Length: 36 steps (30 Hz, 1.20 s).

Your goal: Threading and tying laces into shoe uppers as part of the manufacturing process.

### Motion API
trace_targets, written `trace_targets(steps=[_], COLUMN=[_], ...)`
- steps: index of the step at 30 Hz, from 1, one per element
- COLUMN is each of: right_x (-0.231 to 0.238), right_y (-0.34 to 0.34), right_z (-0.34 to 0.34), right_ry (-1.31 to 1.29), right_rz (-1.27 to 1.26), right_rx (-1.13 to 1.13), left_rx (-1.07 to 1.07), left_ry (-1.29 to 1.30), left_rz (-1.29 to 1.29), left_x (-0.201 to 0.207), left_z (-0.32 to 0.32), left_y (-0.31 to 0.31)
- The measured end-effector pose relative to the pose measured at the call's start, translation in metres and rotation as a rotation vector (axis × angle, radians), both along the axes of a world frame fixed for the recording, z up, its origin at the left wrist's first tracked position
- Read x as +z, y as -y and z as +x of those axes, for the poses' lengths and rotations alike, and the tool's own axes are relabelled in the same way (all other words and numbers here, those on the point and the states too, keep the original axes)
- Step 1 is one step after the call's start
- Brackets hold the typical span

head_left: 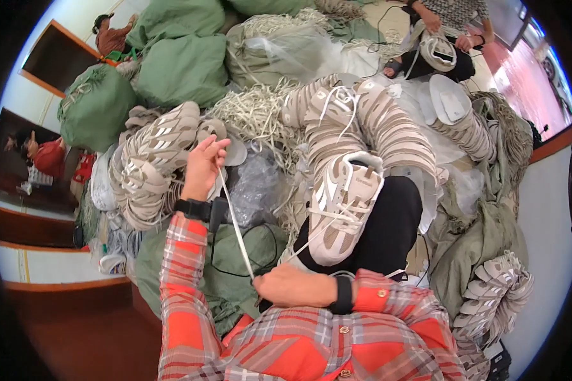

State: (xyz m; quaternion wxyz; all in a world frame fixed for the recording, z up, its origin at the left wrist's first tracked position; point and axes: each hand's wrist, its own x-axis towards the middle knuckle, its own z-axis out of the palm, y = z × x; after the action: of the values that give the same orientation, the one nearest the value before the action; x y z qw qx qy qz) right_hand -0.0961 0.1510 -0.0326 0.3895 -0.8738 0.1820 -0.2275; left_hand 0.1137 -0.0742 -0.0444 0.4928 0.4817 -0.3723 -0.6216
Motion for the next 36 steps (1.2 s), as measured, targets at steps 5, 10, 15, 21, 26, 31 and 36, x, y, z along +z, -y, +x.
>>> trace_targets(steps=[5,10,15,21,26,31,36], right_x=[0.019,0.015,0.026,0.018,0.016,0.021,-0.011], right_y=[0.017,0.058,0.067,0.067,0.074,0.092,0.076], right_z=[-0.031,-0.136,-0.142,-0.137,-0.141,-0.150,-0.157], right_ry=[-0.350,-0.124,0.045,0.212,0.128,-0.044,0.015], right_rz=[0.154,0.297,0.879,0.945,0.830,0.908,0.206], right_rx=[-0.102,-1.064,-0.931,-0.829,-0.783,-0.651,-0.893], left_rx=[-0.481,-0.730,-0.792,-0.774,-0.728,-0.966,-0.969], left_ry=[0.329,0.495,0.806,1.048,1.211,0.425,0.504], left_rz=[-0.084,-0.217,-0.570,-0.846,-1.084,0.074,0.126], left_x=[0.021,0.027,0.021,0.025,0.013,0.004,0.011], left_z=[-0.088,-0.137,-0.159,-0.169,-0.172,-0.162,-0.163], left_y=[-0.029,-0.077,-0.086,-0.090,-0.079,-0.058,-0.066])
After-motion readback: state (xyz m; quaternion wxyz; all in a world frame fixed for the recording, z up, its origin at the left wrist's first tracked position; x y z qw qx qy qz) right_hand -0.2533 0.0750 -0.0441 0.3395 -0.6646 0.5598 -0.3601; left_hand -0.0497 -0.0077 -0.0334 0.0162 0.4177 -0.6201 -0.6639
